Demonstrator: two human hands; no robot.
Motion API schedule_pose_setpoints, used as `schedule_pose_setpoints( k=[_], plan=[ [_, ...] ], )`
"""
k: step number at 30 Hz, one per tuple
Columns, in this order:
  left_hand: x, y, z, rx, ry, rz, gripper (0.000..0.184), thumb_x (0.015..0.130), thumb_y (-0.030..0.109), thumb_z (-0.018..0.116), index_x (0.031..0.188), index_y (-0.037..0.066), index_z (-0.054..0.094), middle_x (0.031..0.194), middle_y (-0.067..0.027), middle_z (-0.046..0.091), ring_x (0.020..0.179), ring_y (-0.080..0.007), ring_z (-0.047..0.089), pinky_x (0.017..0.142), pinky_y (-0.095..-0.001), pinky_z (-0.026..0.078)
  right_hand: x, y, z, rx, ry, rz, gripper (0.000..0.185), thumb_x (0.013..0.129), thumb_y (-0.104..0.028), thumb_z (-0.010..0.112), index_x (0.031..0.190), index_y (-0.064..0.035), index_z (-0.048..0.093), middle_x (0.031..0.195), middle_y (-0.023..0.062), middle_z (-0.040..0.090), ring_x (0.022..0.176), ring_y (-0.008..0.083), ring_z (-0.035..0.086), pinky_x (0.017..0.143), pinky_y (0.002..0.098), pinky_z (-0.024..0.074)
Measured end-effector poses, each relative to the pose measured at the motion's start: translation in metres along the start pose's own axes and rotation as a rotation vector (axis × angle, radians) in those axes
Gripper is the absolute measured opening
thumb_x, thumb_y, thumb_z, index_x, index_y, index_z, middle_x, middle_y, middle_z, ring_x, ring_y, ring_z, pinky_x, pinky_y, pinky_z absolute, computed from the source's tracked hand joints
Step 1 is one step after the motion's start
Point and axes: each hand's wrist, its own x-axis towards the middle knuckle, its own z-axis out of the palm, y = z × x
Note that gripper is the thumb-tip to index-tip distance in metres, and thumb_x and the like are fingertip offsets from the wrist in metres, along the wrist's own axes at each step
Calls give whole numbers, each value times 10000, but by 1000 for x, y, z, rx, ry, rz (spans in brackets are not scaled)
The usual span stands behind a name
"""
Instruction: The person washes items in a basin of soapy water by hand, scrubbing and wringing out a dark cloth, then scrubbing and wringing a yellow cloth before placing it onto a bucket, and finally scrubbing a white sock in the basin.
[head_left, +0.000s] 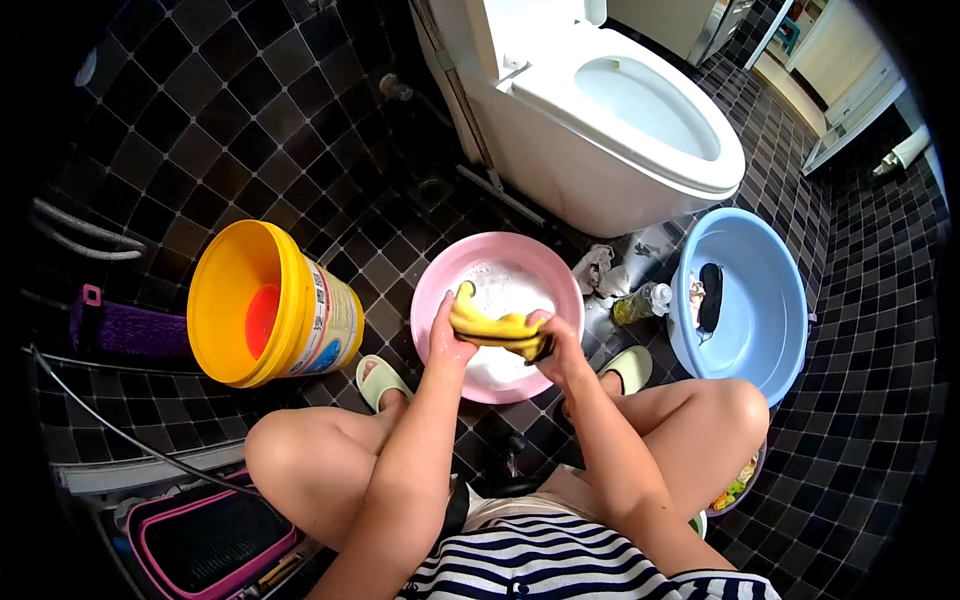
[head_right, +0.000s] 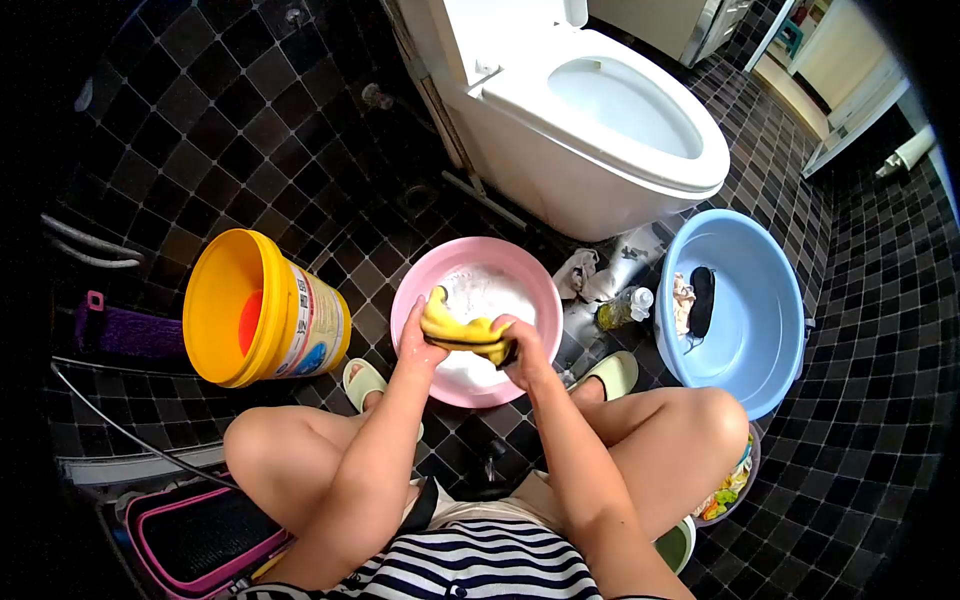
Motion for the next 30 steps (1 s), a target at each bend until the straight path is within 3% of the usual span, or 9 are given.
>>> schedule_pose_setpoints(
  k=[2, 5, 6, 9, 10, 15, 18, 21, 30],
  plan=[
    [-11, -11, 11, 64, -47, 32, 364, 834, 301, 656, 1124, 100, 566, 1156, -102, 573, 1071, -295, 548, 949, -491, 424, 6, -1, 3, 165, 125, 30, 321, 840, -338, 597, 1010, -70, 546, 993, 128, 589, 952, 297, 595, 842, 550, 489],
    [-14, -14, 18, 160, -137, -44, 260, 847, 217, 652, 1056, 81, 578, 1044, -93, 627, 967, -258, 604, 890, -436, 477, 20, 13, 16, -77, 153, -34, 400, 833, -303, 661, 1143, -85, 532, 1072, 103, 574, 1032, 289, 569, 818, 537, 502],
    [-14, -10, 18, 211, -112, -8, 258, 845, 211, 648, 1049, 70, 577, 1034, -98, 630, 958, -254, 609, 883, -424, 482, 20, 14, 25, -93, 188, -33, 379, 815, -141, 658, 1165, -78, 528, 1025, 91, 572, 965, 233, 583, 780, 438, 528],
    [-15, 7, 20, 326, -75, 116, 248, 839, 190, 626, 1036, 48, 575, 1010, -107, 635, 938, -250, 618, 864, -406, 492, 29, 25, 30, -432, 190, -220, 395, 776, -49, 623, 1160, -85, 538, 985, 87, 568, 890, 193, 582, 752, 356, 526],
    [-19, 12, 22, 326, -74, 83, 260, 840, 196, 594, 1038, 29, 571, 1010, -115, 634, 942, -251, 618, 866, -395, 492, 24, 24, 43, -566, 212, -198, 417, 728, -6, 593, 1138, -64, 553, 965, 73, 559, 839, 159, 567, 712, 294, 506],
    [-7, 31, -2, 277, -243, -151, 356, 865, 258, 482, 1076, -16, 564, 983, -129, 631, 856, -239, 614, 808, -354, 501, -4, 43, 94, -1267, 152, -852, 285, 672, -138, 681, 941, -72, 613, 949, 158, 558, 932, 361, 532, 829, 411, 451],
    [-10, 25, 2, -80, -356, -267, 266, 855, 116, 525, 1111, 44, 543, 1016, -123, 602, 817, -178, 597, 685, -267, 504, -26, 54, 121, -1361, -41, -892, 216, 680, -241, 691, 783, -63, 626, 1040, 159, 538, 945, 360, 508, 805, 431, 446],
    [-16, 8, -10, 127, -265, 65, 296, 882, 284, 523, 1144, 149, 501, 830, -80, 567, 666, -176, 555, 584, -313, 487, -16, 65, 116, -1366, 35, -969, 182, 701, -218, 681, 680, -57, 599, 878, 138, 544, 850, 334, 521, 698, 418, 455],
    [16, -11, -47, 150, -394, 25, 181, 901, 268, 471, 937, 119, 568, 818, -72, 571, 737, -206, 565, 660, -347, 492, 20, 62, 76, -1487, 187, -1061, 114, 714, -171, 647, 712, -73, 590, 799, 103, 551, 782, 298, 548, 592, 414, 476]
  ],
)
